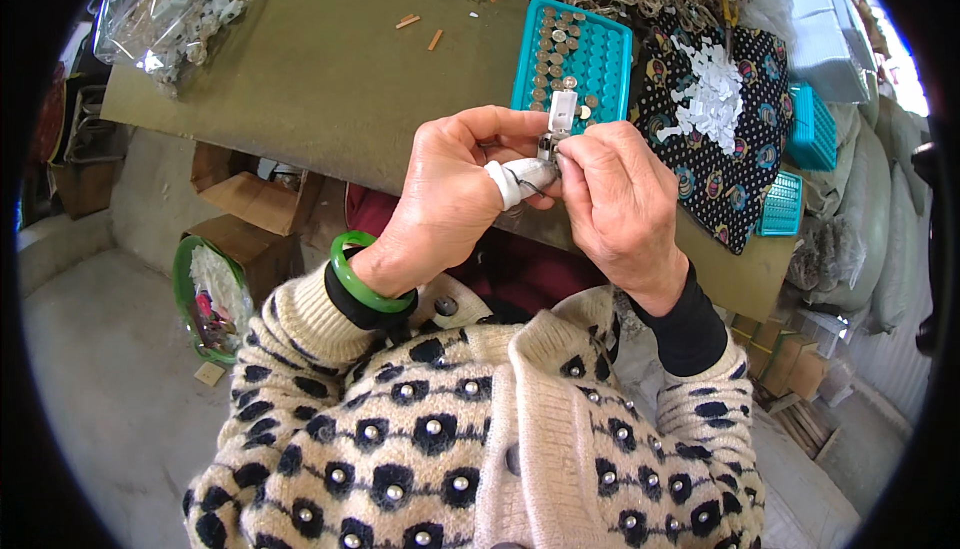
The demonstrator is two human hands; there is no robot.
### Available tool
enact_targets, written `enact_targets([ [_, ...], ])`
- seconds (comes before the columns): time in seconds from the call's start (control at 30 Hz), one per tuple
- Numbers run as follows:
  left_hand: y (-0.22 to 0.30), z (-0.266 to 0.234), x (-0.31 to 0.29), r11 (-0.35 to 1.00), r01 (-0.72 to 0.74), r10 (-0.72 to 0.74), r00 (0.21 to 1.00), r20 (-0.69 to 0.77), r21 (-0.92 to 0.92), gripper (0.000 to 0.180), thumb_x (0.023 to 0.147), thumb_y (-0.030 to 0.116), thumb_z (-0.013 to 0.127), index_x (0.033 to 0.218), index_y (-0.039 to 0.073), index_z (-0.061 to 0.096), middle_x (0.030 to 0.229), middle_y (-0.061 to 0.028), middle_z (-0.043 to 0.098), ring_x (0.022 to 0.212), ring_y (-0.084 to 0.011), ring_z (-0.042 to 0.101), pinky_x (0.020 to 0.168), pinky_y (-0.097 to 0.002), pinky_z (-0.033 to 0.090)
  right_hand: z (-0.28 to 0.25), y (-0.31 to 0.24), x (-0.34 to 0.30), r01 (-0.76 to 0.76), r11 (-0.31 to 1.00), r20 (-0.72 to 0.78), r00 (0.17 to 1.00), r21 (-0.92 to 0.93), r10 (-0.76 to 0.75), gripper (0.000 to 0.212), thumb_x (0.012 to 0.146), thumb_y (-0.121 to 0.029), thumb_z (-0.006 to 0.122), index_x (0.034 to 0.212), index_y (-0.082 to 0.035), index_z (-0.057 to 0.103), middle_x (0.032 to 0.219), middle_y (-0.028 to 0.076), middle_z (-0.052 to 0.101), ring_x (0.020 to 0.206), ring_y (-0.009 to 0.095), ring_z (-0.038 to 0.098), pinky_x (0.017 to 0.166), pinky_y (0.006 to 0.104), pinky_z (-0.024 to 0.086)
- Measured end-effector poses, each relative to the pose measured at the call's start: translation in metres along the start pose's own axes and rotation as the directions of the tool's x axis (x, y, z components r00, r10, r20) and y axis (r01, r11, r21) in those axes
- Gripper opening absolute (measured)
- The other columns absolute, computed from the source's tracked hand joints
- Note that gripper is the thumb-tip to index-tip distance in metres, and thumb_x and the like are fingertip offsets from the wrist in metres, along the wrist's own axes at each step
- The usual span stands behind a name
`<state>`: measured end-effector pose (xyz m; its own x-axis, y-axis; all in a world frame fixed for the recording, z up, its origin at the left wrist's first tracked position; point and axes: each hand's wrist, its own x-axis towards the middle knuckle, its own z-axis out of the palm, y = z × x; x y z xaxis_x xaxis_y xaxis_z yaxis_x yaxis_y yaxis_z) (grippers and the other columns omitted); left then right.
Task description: The person repeatedly picks small white plastic housings and metal pins from the table, inserts the pins into the housings, and places the assembled units into a blue tray. The process is continuous and repetitive throughout the clip.
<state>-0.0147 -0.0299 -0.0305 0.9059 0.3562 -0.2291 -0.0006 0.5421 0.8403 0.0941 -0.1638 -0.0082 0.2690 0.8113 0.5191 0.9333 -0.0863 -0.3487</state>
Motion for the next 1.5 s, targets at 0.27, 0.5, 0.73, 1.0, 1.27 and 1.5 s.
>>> enact_targets([
  [0.27, 0.000, -0.001, -0.002, 0.994, 0.029, -0.029, 1.000, 0.002, -0.103, 0.032, 0.084, -0.002, 0.068, 0.114, -0.008, 0.059, 0.098, -0.0179, 0.068, 0.081, -0.0220, 0.070, 0.072, -0.0315, 0.059, -0.002, -0.007, 0.001, -0.160, 0.971, -0.083, 0.981, 0.178, 0.177, 0.020, 0.080, 0.009, 0.069, 0.097, 0.001, 0.064, 0.086, 0.012, 0.065, 0.074, 0.023, 0.064, 0.067, 0.0301, 0.052],
  [0.5, -0.001, -0.009, -0.003, 0.994, 0.061, -0.061, 0.998, 0.007, -0.094, 0.028, 0.084, 0.001, 0.070, 0.110, -0.006, 0.061, 0.091, -0.0134, 0.068, 0.071, -0.0179, 0.068, 0.064, -0.0292, 0.057, -0.001, -0.009, 0.003, -0.165, 0.961, 0.020, 0.986, 0.223, 0.165, 0.015, 0.081, 0.009, 0.066, 0.093, 0.001, 0.063, 0.086, 0.013, 0.064, 0.074, 0.024, 0.064, 0.065, 0.0299, 0.052],
  [0.73, 0.000, -0.021, 0.003, 0.971, 0.118, -0.106, 0.992, 0.068, -0.208, 0.018, 0.086, 0.007, 0.068, 0.101, 0.001, 0.060, 0.079, -0.0038, 0.062, 0.055, -0.0086, 0.054, 0.047, -0.0221, 0.043, 0.003, 0.025, 0.009, -0.212, 0.972, -0.042, 0.977, -0.098, 0.209, 0.020, 0.077, 0.008, 0.066, 0.096, 0.001, 0.064, 0.087, 0.010, 0.057, 0.076, 0.026, 0.059, 0.063, 0.0358, 0.050],
  [1.0, -0.001, -0.023, 0.008, 0.943, 0.132, -0.097, 0.987, 0.128, -0.306, 0.028, 0.091, 0.008, 0.063, 0.118, 0.000, 0.059, 0.101, -0.0143, 0.068, 0.074, -0.0184, 0.068, 0.056, -0.0255, 0.052, 0.003, 0.043, 0.013, -0.153, 0.982, 0.115, 0.979, -0.111, 0.165, 0.015, 0.076, 0.004, 0.068, 0.088, -0.001, 0.061, 0.083, 0.009, 0.058, 0.076, 0.027, 0.058, 0.062, 0.0371, 0.049],
  [1.27, -0.005, -0.021, 0.011, 0.887, 0.172, -0.099, 0.977, 0.188, -0.428, 0.028, 0.094, 0.011, 0.061, 0.122, 0.003, 0.059, 0.111, -0.0185, 0.066, 0.084, -0.0230, 0.071, 0.058, -0.0280, 0.057, -0.001, 0.008, 0.012, -0.264, 0.931, -0.050, 0.957, 0.253, 0.285, 0.012, 0.083, 0.004, 0.067, 0.093, 0.000, 0.062, 0.086, 0.011, 0.061, 0.075, 0.025, 0.062, 0.066, 0.0317, 0.050],
  [1.5, -0.010, -0.019, 0.006, 0.883, 0.169, -0.091, 0.977, 0.193, -0.438, 0.029, 0.092, 0.011, 0.065, 0.119, 0.003, 0.060, 0.099, -0.0119, 0.067, 0.076, -0.0169, 0.067, 0.051, -0.0231, 0.049, 0.012, -0.003, 0.006, -0.083, 0.990, -0.232, 0.967, 0.115, 0.108, 0.014, 0.082, 0.004, 0.070, 0.094, 0.001, 0.063, 0.088, 0.013, 0.063, 0.077, 0.025, 0.061, 0.068, 0.0314, 0.050],
])
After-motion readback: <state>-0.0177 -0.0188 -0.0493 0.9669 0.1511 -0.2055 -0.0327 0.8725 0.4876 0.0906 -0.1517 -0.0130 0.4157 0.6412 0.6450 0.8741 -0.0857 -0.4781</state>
